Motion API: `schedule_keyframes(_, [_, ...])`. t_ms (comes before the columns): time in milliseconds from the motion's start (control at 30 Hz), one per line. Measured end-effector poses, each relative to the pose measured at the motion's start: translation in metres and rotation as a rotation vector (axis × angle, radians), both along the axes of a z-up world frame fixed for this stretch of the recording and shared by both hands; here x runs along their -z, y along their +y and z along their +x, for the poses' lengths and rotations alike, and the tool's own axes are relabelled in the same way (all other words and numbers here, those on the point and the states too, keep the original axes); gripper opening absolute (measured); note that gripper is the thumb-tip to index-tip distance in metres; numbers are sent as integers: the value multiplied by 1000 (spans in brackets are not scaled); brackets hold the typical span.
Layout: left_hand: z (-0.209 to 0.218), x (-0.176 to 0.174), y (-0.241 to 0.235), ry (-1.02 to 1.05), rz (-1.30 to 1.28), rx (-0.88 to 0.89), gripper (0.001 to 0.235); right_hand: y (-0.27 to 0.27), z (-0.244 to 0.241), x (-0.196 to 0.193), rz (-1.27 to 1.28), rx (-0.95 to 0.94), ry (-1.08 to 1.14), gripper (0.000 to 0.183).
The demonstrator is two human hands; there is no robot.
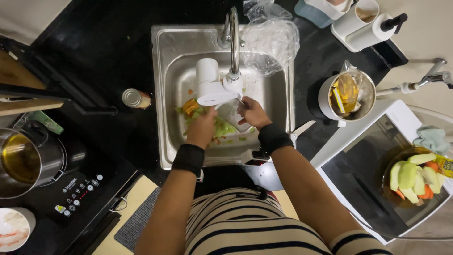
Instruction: The person places a plastic bag into the refrigerator and closes the door. They then wipe the refrigerator door with a blue cloth. The person moves a plate of sliced vegetables to the microwave, then returns to the sink to wash a metal strainer under running water using a toothbrush.
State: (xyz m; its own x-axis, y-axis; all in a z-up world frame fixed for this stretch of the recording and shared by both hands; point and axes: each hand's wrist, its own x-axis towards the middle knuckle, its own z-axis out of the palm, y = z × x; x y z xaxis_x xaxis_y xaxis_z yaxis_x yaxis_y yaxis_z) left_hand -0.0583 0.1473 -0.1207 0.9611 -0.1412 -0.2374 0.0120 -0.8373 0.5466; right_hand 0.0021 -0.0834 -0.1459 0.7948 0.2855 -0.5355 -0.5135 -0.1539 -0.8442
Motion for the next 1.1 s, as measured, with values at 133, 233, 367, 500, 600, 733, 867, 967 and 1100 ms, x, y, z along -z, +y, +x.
schedule_keyframes(133, [-1,-12,4,-258,-168,-11,40,3,1,-23,-73,10,16,29])
schedule_keyframes(233, [-8,6,-2,-67,-100,5,25,1,3,-26,-152,9,4,33])
schedule_keyframes(367, [-4,-1,1,-35,-59,-7,23,1,0,-29,-202,-36,-5,42])
schedule_keyframes(500, [-3,7,5,-283,-144,-75,27,1,-9,-25,-194,-51,-13,51])
schedule_keyframes(600, [8,-15,10,9,73,-114,26,2,-10,-32,-210,-61,-6,55])
schedule_keyframes(733, [3,-8,0,-197,-166,-46,21,-1,-6,-23,-205,-48,6,52])
schedule_keyframes(867, [-10,-41,-14,34,-88,100,28,-13,-6,-3,-60,162,77,40])
schedule_keyframes(967, [-15,3,-7,-418,-126,121,30,-11,-6,-19,30,269,118,38])
schedule_keyframes(1100, [-4,-33,3,-265,-163,9,31,-7,-13,-27,68,320,169,35])
